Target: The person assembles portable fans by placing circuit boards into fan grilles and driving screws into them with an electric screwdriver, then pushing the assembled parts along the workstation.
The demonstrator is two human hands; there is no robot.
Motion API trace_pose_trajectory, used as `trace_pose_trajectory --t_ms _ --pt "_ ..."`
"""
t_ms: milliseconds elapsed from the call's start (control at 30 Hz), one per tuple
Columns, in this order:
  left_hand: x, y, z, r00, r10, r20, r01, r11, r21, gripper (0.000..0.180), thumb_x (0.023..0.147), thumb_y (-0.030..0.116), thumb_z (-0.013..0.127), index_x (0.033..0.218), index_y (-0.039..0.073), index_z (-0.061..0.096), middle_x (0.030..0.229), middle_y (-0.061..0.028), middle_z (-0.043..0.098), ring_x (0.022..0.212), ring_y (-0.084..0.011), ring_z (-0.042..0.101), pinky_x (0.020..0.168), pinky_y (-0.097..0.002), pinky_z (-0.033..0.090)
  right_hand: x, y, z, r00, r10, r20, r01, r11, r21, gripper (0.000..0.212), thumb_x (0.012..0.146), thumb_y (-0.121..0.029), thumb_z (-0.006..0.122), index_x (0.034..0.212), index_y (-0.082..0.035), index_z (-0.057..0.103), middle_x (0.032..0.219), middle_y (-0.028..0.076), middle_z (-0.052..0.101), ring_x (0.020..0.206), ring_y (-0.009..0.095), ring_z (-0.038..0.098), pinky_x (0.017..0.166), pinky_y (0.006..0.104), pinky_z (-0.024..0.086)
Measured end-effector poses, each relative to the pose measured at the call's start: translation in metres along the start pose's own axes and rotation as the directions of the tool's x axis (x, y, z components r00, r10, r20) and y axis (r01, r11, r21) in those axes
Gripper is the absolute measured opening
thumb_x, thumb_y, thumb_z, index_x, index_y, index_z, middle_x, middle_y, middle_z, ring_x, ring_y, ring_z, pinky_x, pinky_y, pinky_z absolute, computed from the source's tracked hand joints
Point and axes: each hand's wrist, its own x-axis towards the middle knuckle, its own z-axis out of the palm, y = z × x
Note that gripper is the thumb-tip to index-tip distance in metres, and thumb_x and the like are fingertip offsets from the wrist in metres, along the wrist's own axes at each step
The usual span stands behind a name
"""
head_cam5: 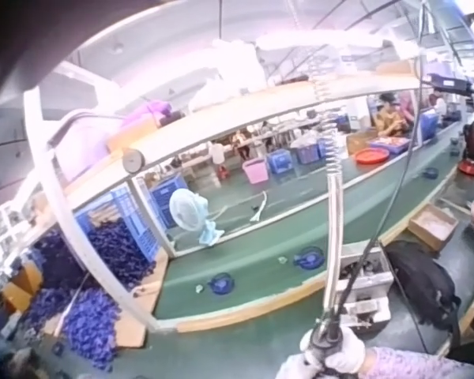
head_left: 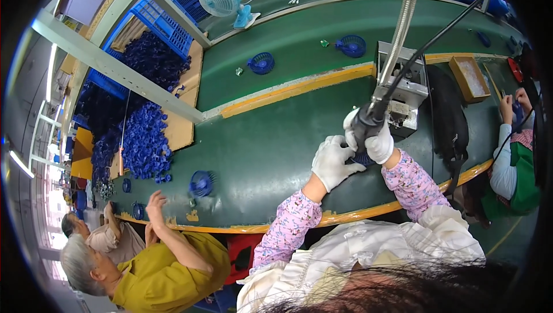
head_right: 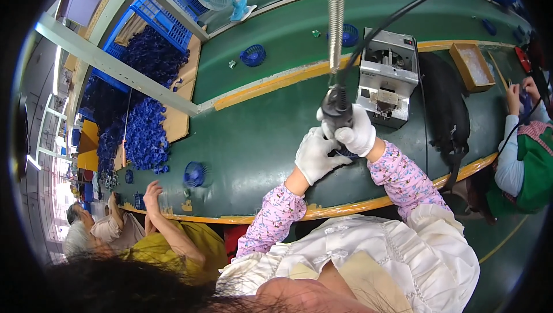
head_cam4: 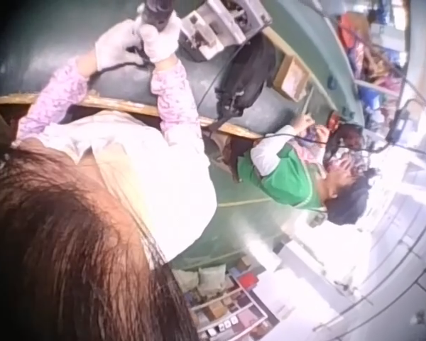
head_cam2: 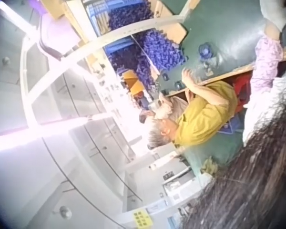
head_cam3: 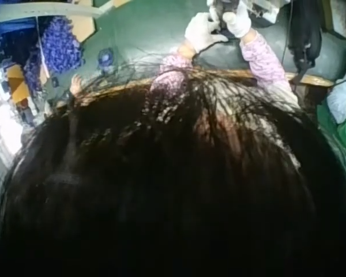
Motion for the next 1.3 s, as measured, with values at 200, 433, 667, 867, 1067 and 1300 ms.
trace_pose_trajectory --t_ms 200,433,667,867,1067,1300 --pt "-0.001 -0.027 0.005 0.955 -0.117 -0.271 0.122 0.993 0.001 0.023 0.070 0.025 0.073 0.083 0.008 0.064 0.076 -0.0107 0.059 0.074 -0.0321 0.057 0.067 -0.0408 0.047 0.001 -0.059 0.006 0.931 -0.280 -0.233 0.257 0.958 -0.126 0.084 0.062 -0.065 0.074 0.104 0.003 0.052 0.065 0.004 0.056 0.054 0.012 0.055 0.047 0.0220 0.042" --pt "-0.005 -0.074 -0.041 0.794 -0.085 -0.602 0.304 0.913 0.273 0.050 0.071 0.020 0.072 0.115 0.002 0.055 0.122 -0.0206 0.052 0.115 -0.0377 0.048 0.098 -0.0446 0.038 0.010 -0.077 -0.027 0.792 -0.534 -0.296 0.405 0.822 -0.401 0.078 0.068 -0.066 0.069 0.103 0.002 0.052 0.062 0.002 0.051 0.054 0.011 0.049 0.049 0.0223 0.037" --pt "-0.071 -0.110 -0.091 0.188 -0.754 -0.630 0.979 0.095 0.180 0.051 0.076 0.047 0.064 0.104 0.004 0.063 0.120 -0.0220 0.052 0.118 -0.0409 0.038 0.096 -0.0515 0.037 0.001 -0.070 -0.007 0.868 -0.394 -0.303 0.272 0.887 -0.373 0.081 0.067 -0.069 0.067 0.101 0.003 0.053 0.063 0.003 0.053 0.052 0.011 0.051 0.048 0.0236 0.040" --pt "-0.031 -0.084 -0.043 0.940 -0.059 -0.336 0.149 0.957 0.250 0.012 0.070 0.010 0.071 0.078 0.005 0.063 0.107 -0.0173 0.058 0.115 -0.0427 0.045 0.096 -0.0453 0.040 -0.006 -0.069 0.009 0.919 -0.278 -0.279 0.229 0.954 -0.195 0.086 0.062 -0.070 0.070 0.103 0.003 0.052 0.063 0.004 0.053 0.054 0.013 0.052 0.049 0.0242 0.041" --pt "-0.001 -0.009 0.002 0.960 0.279 0.028 -0.279 0.960 -0.001 0.017 0.065 0.016 0.073 0.076 0.004 0.066 0.109 -0.0156 0.058 0.118 -0.0392 0.045 0.092 -0.0436 0.044 -0.004 -0.044 0.006 0.940 -0.250 -0.231 0.240 0.968 -0.070 0.082 0.061 -0.060 0.078 0.105 0.003 0.051 0.065 0.005 0.054 0.055 0.012 0.051 0.050 0.0234 0.041" --pt "-0.004 -0.001 -0.010 0.991 0.122 -0.054 -0.121 0.992 0.023 0.038 0.055 0.027 0.082 0.083 0.007 0.069 0.121 -0.0195 0.054 0.119 -0.0404 0.046 0.095 -0.0467 0.041 -0.003 -0.023 0.000 0.946 -0.226 -0.233 0.202 0.971 -0.124 0.083 0.060 -0.065 0.075 0.105 0.002 0.051 0.067 0.004 0.054 0.058 0.011 0.052 0.051 0.0224 0.040"
